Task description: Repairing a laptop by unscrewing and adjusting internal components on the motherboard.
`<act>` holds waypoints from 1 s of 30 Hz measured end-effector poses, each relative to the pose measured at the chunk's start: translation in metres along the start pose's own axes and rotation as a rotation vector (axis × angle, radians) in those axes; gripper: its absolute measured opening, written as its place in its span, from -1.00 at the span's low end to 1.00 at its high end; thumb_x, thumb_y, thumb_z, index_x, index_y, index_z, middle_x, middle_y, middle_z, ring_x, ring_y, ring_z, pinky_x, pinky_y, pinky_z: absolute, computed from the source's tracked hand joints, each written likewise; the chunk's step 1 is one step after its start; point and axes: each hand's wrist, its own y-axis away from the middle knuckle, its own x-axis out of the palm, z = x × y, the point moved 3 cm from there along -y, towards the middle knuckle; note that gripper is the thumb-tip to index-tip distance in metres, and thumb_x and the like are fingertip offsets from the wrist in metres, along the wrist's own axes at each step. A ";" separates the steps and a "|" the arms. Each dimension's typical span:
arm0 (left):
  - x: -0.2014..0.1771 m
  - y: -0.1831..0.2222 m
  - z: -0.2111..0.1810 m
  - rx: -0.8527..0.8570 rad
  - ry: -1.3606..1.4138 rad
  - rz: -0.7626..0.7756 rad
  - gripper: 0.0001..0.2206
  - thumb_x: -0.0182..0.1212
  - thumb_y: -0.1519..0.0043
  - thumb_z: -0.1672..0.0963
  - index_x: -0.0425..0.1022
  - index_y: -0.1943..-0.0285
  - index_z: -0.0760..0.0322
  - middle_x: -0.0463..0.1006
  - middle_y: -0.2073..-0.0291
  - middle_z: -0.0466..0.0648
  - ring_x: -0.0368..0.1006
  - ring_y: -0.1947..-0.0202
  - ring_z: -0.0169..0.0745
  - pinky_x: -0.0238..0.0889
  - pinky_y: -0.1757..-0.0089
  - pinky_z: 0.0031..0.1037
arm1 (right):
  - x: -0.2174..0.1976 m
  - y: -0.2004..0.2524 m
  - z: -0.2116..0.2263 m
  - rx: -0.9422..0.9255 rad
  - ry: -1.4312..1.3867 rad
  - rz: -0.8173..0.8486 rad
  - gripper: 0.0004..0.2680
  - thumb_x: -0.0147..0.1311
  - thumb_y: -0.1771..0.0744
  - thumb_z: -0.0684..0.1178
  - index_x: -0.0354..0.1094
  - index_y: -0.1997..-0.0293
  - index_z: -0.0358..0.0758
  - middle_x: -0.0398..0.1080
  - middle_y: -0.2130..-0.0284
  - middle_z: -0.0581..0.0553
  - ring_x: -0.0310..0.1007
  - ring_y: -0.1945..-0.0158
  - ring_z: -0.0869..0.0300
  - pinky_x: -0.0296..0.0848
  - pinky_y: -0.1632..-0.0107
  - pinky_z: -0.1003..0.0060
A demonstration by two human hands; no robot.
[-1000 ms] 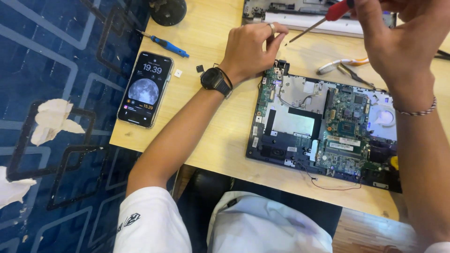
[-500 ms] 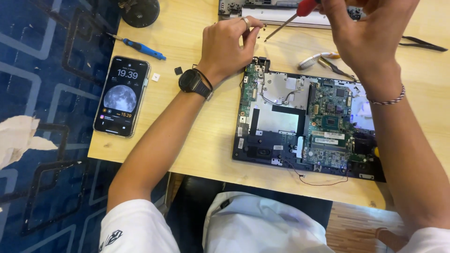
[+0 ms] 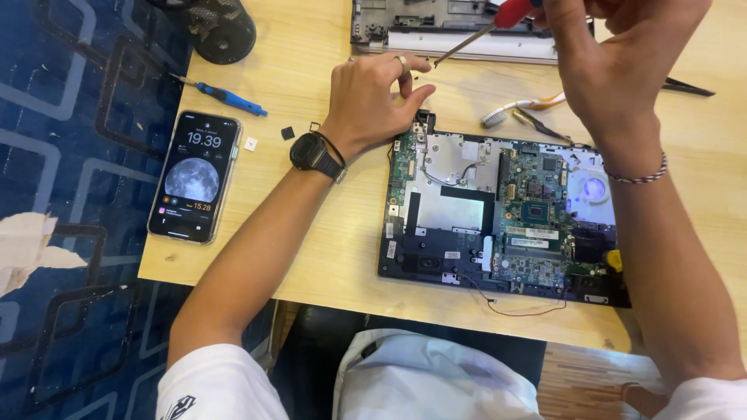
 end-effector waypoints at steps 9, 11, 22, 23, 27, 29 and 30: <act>0.000 0.001 0.000 -0.074 0.040 -0.184 -0.86 0.35 -0.23 -0.02 0.69 0.33 -0.05 0.60 0.58 -0.37 0.40 0.61 -0.47 0.20 0.53 -0.47 | 0.001 -0.010 0.024 -0.040 -0.068 -0.049 -0.75 0.11 -0.59 -0.41 -0.03 -0.21 -0.38 0.26 0.16 -0.51 0.52 0.14 -0.23 0.57 0.04 0.01; -0.001 0.001 0.001 -0.102 0.056 -0.169 -0.87 0.34 -0.24 -0.02 0.69 0.28 -0.06 0.56 0.62 -0.34 0.34 0.65 -0.49 0.17 0.54 -0.50 | 0.001 -0.009 0.024 0.028 -0.102 -0.080 -0.69 0.14 -0.57 -0.39 -0.08 -0.23 -0.30 0.21 0.04 -0.44 0.48 0.00 -0.19 0.56 -0.01 0.07; -0.006 -0.002 -0.005 -0.094 0.116 -0.207 -0.89 0.36 -0.23 0.03 0.74 0.27 0.01 0.72 0.34 -0.34 0.29 0.67 -0.52 0.22 0.53 -0.53 | 0.000 -0.015 0.035 0.068 -0.074 -0.122 -0.68 0.16 -0.54 -0.30 -0.07 -0.28 -0.31 0.32 0.09 -0.41 0.44 0.09 -0.03 0.44 0.09 0.24; -0.005 -0.001 -0.005 -0.081 0.115 -0.206 -0.87 0.36 -0.23 0.02 0.74 0.27 0.03 0.73 0.28 -0.33 0.30 0.67 -0.52 0.23 0.53 -0.53 | 0.001 -0.014 0.034 0.089 -0.078 -0.125 -0.69 0.17 -0.53 -0.28 -0.07 -0.25 -0.31 0.31 0.12 -0.37 0.39 0.14 0.03 0.39 0.14 0.29; -0.006 0.001 -0.006 -0.045 0.095 -0.239 -0.89 0.37 -0.25 0.04 0.74 0.25 0.05 0.72 0.33 -0.30 0.29 0.66 -0.50 0.20 0.55 -0.53 | -0.001 -0.017 0.039 0.026 -0.072 -0.099 -0.68 0.14 -0.54 -0.31 -0.09 -0.30 -0.30 0.34 0.09 -0.46 0.52 0.08 -0.11 0.55 0.06 0.18; -0.004 0.002 -0.007 0.036 0.045 -0.240 -0.86 0.38 -0.25 0.05 0.74 0.24 0.12 0.72 0.33 -0.20 0.37 0.64 -0.44 0.19 0.58 -0.54 | -0.003 -0.019 0.043 -0.011 0.083 -0.059 -0.68 0.20 -0.53 -0.24 -0.04 -0.28 -0.39 0.39 0.12 -0.46 0.59 0.07 -0.16 0.65 0.02 0.12; -0.004 0.003 -0.007 0.038 0.046 -0.240 -0.86 0.38 -0.25 0.05 0.74 0.24 0.12 0.72 0.33 -0.20 0.37 0.64 -0.44 0.19 0.58 -0.54 | -0.003 -0.019 0.045 -0.012 0.085 -0.060 -0.68 0.20 -0.53 -0.24 -0.04 -0.28 -0.39 0.39 0.12 -0.46 0.59 0.07 -0.16 0.65 0.02 0.12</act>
